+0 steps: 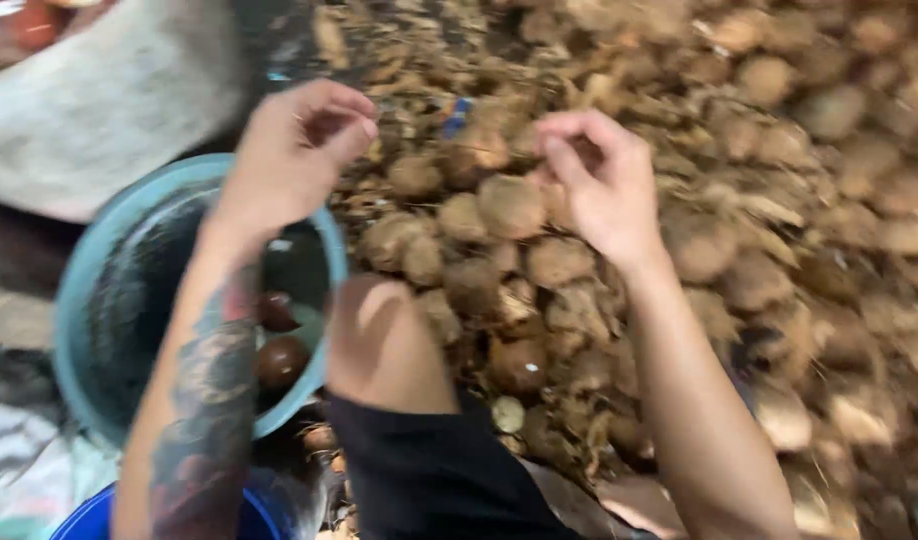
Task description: The person sits on the ground and uses a machete to puncture the top of coconuts, then pours the liquid into a blue bucket and places the opened coconuts into a larger container. The process is repeated for several coconuts.
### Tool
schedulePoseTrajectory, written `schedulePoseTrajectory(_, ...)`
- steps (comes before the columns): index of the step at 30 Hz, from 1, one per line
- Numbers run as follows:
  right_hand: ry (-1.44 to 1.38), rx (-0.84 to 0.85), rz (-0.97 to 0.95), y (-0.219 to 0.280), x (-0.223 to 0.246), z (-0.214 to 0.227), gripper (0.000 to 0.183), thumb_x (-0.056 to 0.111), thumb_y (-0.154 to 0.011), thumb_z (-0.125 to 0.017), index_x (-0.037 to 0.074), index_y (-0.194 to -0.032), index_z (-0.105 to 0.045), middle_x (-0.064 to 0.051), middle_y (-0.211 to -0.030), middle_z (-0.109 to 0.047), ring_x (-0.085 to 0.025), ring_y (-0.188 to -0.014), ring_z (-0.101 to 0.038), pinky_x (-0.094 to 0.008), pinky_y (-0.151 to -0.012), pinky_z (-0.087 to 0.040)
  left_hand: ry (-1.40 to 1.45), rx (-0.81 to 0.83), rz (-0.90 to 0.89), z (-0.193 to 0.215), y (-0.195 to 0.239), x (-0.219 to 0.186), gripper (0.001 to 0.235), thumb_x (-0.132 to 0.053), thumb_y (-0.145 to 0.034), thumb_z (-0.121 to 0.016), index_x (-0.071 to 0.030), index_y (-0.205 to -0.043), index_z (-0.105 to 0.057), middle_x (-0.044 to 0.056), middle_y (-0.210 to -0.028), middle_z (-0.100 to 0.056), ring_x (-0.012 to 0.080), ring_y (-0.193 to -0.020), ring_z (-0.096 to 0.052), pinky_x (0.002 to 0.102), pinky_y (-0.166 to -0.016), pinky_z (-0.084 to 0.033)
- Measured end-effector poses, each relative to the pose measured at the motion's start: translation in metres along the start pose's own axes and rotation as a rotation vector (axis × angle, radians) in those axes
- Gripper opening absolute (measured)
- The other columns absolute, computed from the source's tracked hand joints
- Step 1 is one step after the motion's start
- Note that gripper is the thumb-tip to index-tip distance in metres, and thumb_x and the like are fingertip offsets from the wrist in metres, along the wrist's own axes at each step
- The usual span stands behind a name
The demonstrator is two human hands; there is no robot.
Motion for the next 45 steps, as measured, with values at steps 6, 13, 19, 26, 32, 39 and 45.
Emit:
schedulePoseTrajectory(6, 0.602, -0.102, -0.617, 0.180, -0.169, 0.157, 0.027, 0.035, -0.100, -0.071, 0.011, -0.109, -0.078, -0.013, -0.099, -0.079, -0.035, -0.098, -0.076, -0.049, -0.084, -0.059, 0.065, 0.250, 0.313, -0.267, 0.005, 0.168, 0.014, -0.021, -0.090, -0.074, -0.012, -0.097, -0.082, 0.015, -0.096, -0.077, 0.0309, -0.093, -0.075, 0.044, -0.082, -0.059)
schedulePoseTrajectory(13, 0.794, -0.088, -1.162, 0.362, -0.287, 0.201, 0.067, 0.054, -0.088, -0.080, 0.006, -0.132, -0.062, -0.027, -0.130, -0.062, -0.048, -0.128, -0.063, -0.057, -0.110, -0.051, -0.209, 0.193, 0.849, -0.339, 0.131, 0.307, 0.034, -0.035, -0.078, -0.085, -0.012, -0.103, -0.080, 0.017, -0.107, -0.080, 0.0355, -0.102, -0.077, 0.047, -0.088, -0.062)
schedulePoseTrajectory(19, 0.603, -0.147, -1.243, 0.372, -0.315, 0.176, 0.066, 0.044, -0.088, -0.079, 0.011, -0.141, -0.056, -0.020, -0.120, -0.076, -0.040, -0.124, -0.069, -0.055, -0.109, -0.052, -0.252, 0.099, 0.996, -0.290, 0.120, 0.203, 0.115, -0.053, -0.076, -0.091, 0.007, -0.155, -0.033, 0.033, -0.162, -0.031, 0.0477, -0.153, -0.036, 0.058, -0.129, -0.026)
schedulePoseTrajectory(26, 1.176, -0.611, -0.845, 0.395, -0.315, 0.192, 0.031, 0.022, -0.081, -0.067, 0.012, -0.109, -0.057, -0.015, -0.104, -0.061, -0.036, -0.087, -0.072, -0.044, -0.071, -0.060, -0.140, 0.052, 0.995, -0.307, 0.107, 0.231, 0.129, -0.048, -0.066, -0.101, -0.002, -0.161, -0.028, 0.031, -0.160, -0.033, 0.0462, -0.152, -0.035, 0.055, -0.128, -0.031)
schedulePoseTrajectory(32, 1.238, -0.363, -1.277, 0.403, -0.319, 0.249, 0.064, 0.040, -0.081, -0.071, 0.009, -0.136, -0.062, -0.027, -0.141, -0.054, -0.049, -0.133, -0.048, -0.061, -0.108, -0.033, -0.122, -0.019, 1.004, -0.302, 0.119, 0.253, 0.117, -0.045, -0.058, -0.105, -0.008, -0.151, -0.044, 0.027, -0.151, -0.049, 0.0402, -0.145, -0.048, 0.049, -0.124, -0.039)
schedulePoseTrajectory(39, 0.711, -0.390, -1.385, 0.459, -0.365, 0.274, 0.070, 0.065, -0.086, -0.074, 0.013, -0.132, -0.069, -0.022, -0.124, -0.075, -0.041, -0.128, -0.065, -0.053, -0.105, -0.050, 0.021, -0.126, 0.978, -0.298, 0.117, 0.258, 0.104, -0.035, -0.048, -0.108, -0.001, -0.135, -0.061, 0.028, -0.130, -0.068, 0.0384, -0.125, -0.066, 0.049, -0.105, -0.053)
schedulePoseTrajectory(45, 0.659, -0.611, -1.214, 0.413, -0.285, 0.251, 0.045, 0.034, -0.085, -0.079, 0.002, -0.118, -0.076, -0.021, -0.112, -0.078, -0.038, -0.119, -0.070, -0.051, -0.100, -0.052, 0.501, 0.246, 0.778, -0.266, 0.061, 0.117, 0.090, -0.007, -0.077, -0.081, -0.007, -0.160, -0.046, 0.021, -0.147, -0.053, 0.0075, -0.099, -0.066, 0.014, -0.075, -0.055)
Point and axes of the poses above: each hand's wrist, its own y-axis away from the middle knuckle, its own z-axis out of the back of the hand, x = y × z, the point moved 8 cm from there along -y, towards the middle knuckle
